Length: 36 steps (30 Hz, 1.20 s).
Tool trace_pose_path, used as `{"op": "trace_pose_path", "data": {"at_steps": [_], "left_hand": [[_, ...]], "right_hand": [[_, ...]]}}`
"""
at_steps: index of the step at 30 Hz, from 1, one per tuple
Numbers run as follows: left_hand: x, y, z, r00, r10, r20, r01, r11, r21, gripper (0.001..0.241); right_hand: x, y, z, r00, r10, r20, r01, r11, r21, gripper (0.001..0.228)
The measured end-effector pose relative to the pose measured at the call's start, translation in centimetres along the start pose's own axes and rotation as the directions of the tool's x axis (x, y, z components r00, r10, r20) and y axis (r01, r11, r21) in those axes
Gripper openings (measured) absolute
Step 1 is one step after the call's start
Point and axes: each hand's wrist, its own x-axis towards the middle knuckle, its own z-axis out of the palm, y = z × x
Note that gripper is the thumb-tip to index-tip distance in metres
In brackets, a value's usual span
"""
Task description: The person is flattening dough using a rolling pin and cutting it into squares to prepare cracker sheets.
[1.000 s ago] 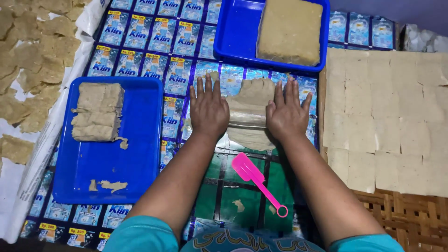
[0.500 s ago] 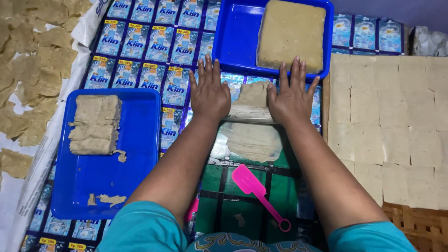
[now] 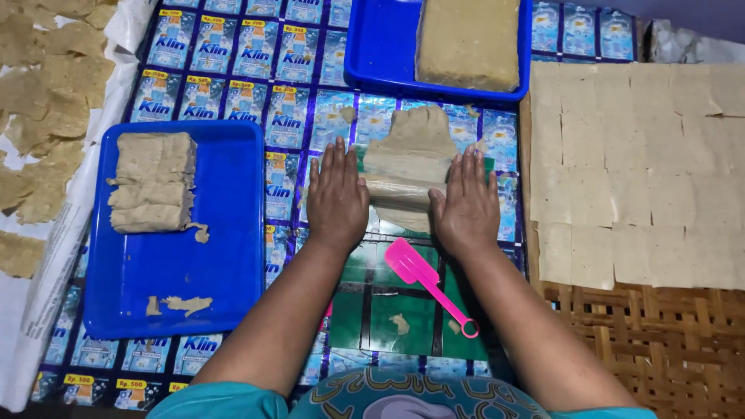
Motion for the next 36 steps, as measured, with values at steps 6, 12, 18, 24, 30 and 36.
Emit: {"op": "trace_pose_path", "data": {"at_steps": [6,12,18,24,30,36], "left_hand": [[5.3,0.6,-3.4,0.967,-0.145,0.21,0.142,0.989,0.029,0.066],[6.8,0.7,-1.4,0.942,-0.121,0.312,0.105,0.992,0.07,0.069],[2.2,-0.2,0.0,0.996,0.015,0.089,-0.017,1.0,0.016,0.061],[-2.5,-0.4,-0.2,0.997,0.066,0.048,-0.066,0.998,-0.003,0.057],[-7.6,-0.1,-1.1,0.99,0.057,0.129,-0.051,0.997,-0.05,0.059],[-7.7,-2.1,0.9,0.979,0.197,-0.053,-0.198,0.98,-0.017,0.072]], "right_hand": [[6.1,3.8,-0.5,0.873,0.266,0.408,-0.249,0.964,-0.094,0.075],[6.3,1.7,-1.5,0.88,0.278,0.386,-0.262,0.96,-0.095,0.066],[2.2,0.4,-2.3,0.906,0.228,0.357,-0.207,0.973,-0.098,0.066],[-3.1,0.7,-1.0,0.993,0.05,0.104,-0.043,0.997,-0.067,0.066],[-8.0,-0.4,-1.6,0.999,-0.048,-0.01,0.047,0.997,-0.054,0.074],[-7.0,0.3,-2.2,0.987,0.048,0.155,-0.062,0.994,0.087,0.079]]}}
